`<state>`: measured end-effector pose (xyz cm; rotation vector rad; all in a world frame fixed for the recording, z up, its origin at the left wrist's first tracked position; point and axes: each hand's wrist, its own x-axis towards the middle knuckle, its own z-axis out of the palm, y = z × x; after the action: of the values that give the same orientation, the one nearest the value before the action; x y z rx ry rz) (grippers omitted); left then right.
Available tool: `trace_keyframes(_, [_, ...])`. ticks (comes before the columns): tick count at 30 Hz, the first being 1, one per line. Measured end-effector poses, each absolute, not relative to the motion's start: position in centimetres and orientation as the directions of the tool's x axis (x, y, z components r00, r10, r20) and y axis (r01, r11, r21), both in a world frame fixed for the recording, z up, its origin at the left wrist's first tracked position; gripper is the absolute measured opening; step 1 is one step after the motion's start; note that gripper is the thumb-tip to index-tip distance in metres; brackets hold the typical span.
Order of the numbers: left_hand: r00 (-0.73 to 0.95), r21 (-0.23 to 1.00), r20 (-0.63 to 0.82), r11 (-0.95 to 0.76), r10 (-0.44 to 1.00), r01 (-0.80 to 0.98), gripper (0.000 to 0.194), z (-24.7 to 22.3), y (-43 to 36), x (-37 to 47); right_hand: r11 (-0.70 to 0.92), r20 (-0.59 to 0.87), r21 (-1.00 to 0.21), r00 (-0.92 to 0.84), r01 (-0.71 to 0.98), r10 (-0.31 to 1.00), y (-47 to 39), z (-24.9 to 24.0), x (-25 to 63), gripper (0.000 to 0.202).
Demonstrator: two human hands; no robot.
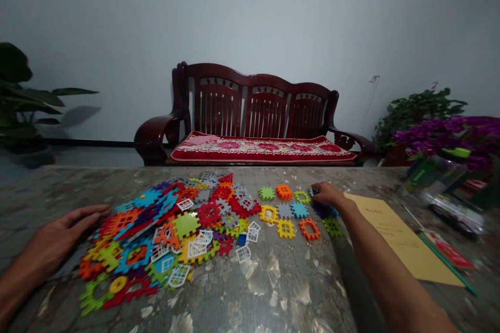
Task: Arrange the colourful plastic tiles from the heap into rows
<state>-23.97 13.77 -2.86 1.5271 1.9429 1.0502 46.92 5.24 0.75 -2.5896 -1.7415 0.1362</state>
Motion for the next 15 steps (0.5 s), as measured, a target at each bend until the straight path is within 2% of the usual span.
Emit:
trace_keyframes(5, [-0.300,0.841,0.035,0.134,0.953,0.524,0.029,-1.1,12.4,-22.3,-0.355,-0.057,-0.050,0.352,0.933,0.934,5.2,0.7,46.8,0.051])
trace_keyframes(11, [-0.283,0.883,0.022,0.114,0.959,0.456,0.026,-0.9,12.0,-22.0,-0.363,0.009,-0.056,0.364,0.930,0.931,4.2,1.3,45.4,0.068])
trace_keyframes(13, [-0.276,0.895,0.021,0.105,0.961,0.433,0.025,-0.8,11.9,-21.8,-0.321,0.117,-0.147,0.339,0.935,0.933,3.7,1.1,43.0,0.065])
trace_keyframes(15, [-0.272,0.900,0.026,0.096,0.962,0.425,0.025,-0.4,11.7,-21.6,-0.198,0.245,-0.333,0.287,0.922,0.926,3.1,0.5,39.2,0.055])
